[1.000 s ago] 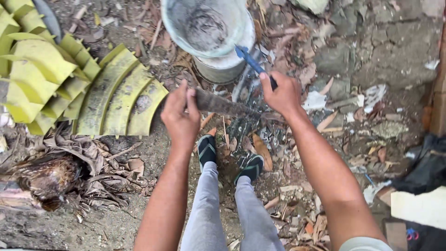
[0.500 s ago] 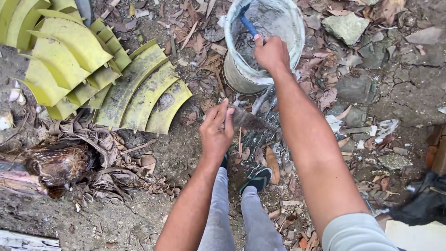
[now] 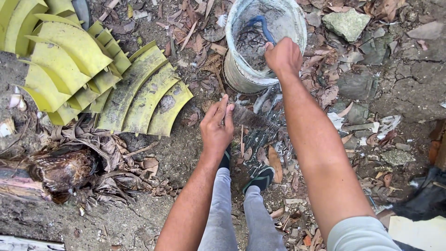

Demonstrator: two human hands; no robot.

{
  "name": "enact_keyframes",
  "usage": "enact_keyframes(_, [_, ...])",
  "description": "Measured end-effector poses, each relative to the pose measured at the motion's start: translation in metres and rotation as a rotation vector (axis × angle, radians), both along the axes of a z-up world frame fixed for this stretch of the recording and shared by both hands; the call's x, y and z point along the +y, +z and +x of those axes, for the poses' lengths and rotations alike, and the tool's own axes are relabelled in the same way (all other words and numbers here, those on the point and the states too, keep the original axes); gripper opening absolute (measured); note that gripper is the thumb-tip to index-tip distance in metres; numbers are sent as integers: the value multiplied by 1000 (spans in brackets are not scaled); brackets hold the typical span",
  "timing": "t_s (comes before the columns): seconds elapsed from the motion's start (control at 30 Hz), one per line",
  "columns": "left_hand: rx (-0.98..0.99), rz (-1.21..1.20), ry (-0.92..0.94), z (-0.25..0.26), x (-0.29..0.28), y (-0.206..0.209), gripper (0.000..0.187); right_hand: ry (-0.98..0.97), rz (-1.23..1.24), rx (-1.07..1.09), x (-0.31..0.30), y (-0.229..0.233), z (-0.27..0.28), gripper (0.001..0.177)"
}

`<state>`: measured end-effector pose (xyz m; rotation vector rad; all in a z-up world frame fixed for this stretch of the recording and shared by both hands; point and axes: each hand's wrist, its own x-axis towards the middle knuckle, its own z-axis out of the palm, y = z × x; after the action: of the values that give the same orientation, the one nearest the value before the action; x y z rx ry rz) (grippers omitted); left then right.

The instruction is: Dismantling a wooden frame and cleaning debris using a pry bar.

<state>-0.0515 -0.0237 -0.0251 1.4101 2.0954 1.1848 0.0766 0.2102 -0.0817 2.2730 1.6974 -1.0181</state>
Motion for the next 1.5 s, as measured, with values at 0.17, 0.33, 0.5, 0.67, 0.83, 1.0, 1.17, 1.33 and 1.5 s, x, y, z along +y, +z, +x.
enact_keyframes(0.17, [2, -18, -30, 9, 5, 7, 30, -25, 135, 79, 2, -20, 26, 32])
enact_keyframes(0.33, [24, 4, -60, 17, 10, 7, 30, -161, 31, 280, -14, 4, 38, 36])
enact_keyframes(0.5, [25, 31, -77, 34, 13, 15, 28, -17, 255, 120, -33, 4, 64, 30])
enact_keyframes(0.67, [35, 60, -95, 51, 15, 21, 29, -56, 372, 160, -52, 1, 85, 31])
enact_keyframes(0.83, [41, 68, -112, 57, 13, 21, 29, -120, 262, 270, -71, -14, 98, 34])
enact_keyframes(1.0, [68, 21, -106, 50, 6, 4, 28, -210, 598, 621, -103, -60, 106, 26])
enact_keyframes(1.17, [64, 5, -108, 29, 13, 5, 26, -448, 472, 731, -159, -111, 146, 28])
enact_keyframes(1.33, [85, -37, -97, 16, 16, 2, 27, -350, 284, 232, -228, -119, 210, 39])
enact_keyframes(1.5, [181, 67, -170, 14, 12, -4, 25, -137, -297, -17, -281, -143, 235, 47])
